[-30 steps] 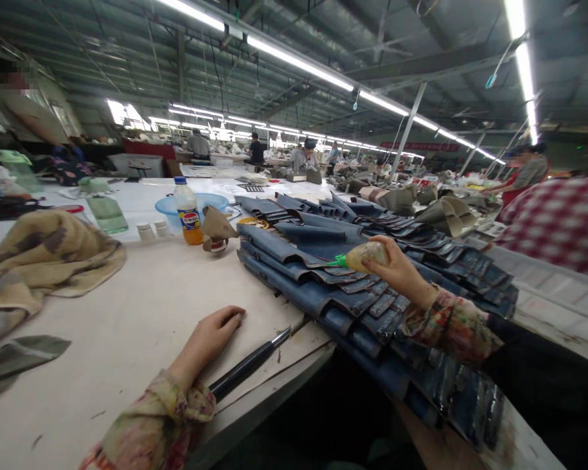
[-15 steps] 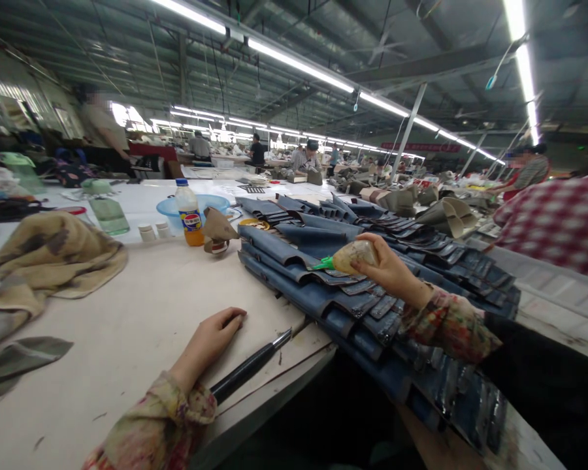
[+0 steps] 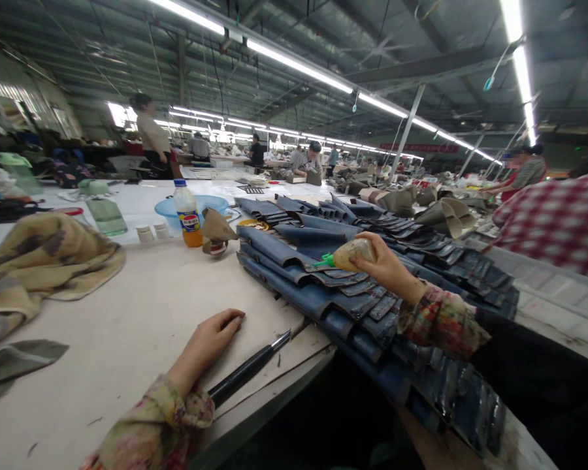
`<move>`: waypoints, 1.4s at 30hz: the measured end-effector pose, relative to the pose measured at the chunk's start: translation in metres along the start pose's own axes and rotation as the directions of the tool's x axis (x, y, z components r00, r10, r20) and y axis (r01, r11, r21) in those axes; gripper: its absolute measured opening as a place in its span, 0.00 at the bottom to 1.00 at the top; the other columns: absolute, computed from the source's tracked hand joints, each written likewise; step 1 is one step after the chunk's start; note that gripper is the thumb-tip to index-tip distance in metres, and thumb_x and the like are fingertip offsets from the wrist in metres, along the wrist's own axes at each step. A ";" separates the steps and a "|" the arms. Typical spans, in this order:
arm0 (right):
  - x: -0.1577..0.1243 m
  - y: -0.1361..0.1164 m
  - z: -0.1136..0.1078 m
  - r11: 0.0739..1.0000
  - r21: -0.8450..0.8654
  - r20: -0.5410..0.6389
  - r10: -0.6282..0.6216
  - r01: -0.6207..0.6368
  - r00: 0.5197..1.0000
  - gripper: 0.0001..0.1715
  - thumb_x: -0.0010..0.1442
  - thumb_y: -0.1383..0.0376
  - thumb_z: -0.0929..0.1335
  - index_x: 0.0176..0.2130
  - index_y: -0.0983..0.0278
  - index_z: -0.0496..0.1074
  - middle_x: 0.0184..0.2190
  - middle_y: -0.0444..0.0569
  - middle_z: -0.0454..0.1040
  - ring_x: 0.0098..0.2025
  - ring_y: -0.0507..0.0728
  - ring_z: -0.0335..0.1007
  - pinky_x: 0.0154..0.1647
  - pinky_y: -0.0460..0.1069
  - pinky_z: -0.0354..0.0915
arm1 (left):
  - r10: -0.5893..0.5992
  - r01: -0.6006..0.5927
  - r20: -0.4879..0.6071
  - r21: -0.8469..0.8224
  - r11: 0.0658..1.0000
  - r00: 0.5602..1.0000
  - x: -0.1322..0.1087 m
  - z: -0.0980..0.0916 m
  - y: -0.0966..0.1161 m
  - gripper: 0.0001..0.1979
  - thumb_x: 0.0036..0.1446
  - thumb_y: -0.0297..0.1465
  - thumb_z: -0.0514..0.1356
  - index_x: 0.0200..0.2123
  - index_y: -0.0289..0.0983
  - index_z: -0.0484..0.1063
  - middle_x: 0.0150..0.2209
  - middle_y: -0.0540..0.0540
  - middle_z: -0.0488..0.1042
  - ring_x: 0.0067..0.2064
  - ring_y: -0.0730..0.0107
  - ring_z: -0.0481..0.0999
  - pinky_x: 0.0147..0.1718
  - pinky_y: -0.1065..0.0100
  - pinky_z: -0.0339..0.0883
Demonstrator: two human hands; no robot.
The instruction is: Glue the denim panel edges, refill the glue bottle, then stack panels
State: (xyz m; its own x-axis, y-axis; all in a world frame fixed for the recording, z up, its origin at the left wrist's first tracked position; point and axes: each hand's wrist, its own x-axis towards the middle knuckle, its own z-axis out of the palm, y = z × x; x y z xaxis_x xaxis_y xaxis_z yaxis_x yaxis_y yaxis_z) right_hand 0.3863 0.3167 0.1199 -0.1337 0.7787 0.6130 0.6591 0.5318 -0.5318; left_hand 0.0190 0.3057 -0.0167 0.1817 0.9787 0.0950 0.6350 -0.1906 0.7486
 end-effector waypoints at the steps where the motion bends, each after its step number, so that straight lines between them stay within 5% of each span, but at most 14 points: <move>1: 0.000 0.007 -0.003 1.000 -0.025 -0.006 0.006 -0.006 1.000 0.31 0.51 0.50 0.68 0.48 0.63 0.60 0.41 0.51 0.65 0.41 0.59 0.64 0.45 0.54 0.63 | -0.002 0.002 0.001 0.002 1.000 1.000 0.000 0.000 0.000 0.21 0.53 0.44 0.49 0.42 0.37 0.71 0.41 0.45 0.75 0.43 0.62 0.73 0.47 0.63 0.63; 9: 0.004 0.056 -0.024 0.981 -0.196 0.021 0.011 -0.007 1.000 0.30 0.51 0.50 0.68 0.48 0.64 0.61 0.42 0.53 0.65 0.44 0.61 0.63 0.48 0.58 0.60 | 0.002 -0.002 -0.010 0.025 1.000 1.000 0.000 -0.002 0.001 0.22 0.52 0.44 0.49 0.42 0.38 0.72 0.42 0.45 0.75 0.45 0.61 0.73 0.49 0.62 0.62; 27: 0.015 0.078 -0.026 0.969 -0.243 0.019 0.046 -0.040 0.999 0.31 0.50 0.50 0.68 0.47 0.64 0.61 0.42 0.53 0.66 0.43 0.61 0.64 0.47 0.56 0.62 | -0.001 0.001 -0.006 0.015 1.000 1.000 0.000 -0.001 0.003 0.22 0.52 0.44 0.49 0.41 0.38 0.72 0.42 0.45 0.75 0.44 0.60 0.73 0.48 0.62 0.62; 42: 0.025 0.104 -0.041 0.871 -0.452 0.057 -0.191 0.196 0.980 0.29 0.53 0.51 0.66 0.48 0.66 0.63 0.43 0.57 0.65 0.47 0.64 0.61 0.51 0.59 0.59 | -0.015 0.015 0.013 0.016 1.000 1.000 -0.003 -0.003 0.009 0.21 0.53 0.42 0.48 0.42 0.37 0.71 0.40 0.45 0.75 0.43 0.62 0.73 0.47 0.62 0.63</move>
State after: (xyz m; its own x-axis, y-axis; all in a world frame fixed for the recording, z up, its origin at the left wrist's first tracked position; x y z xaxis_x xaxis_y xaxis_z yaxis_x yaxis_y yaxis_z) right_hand 0.4816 0.3779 0.1044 -0.2987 0.6805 0.6691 0.8818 0.4650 -0.0792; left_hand 0.0217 0.3017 -0.0084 0.1818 0.9805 0.0749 0.6499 -0.1770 0.7391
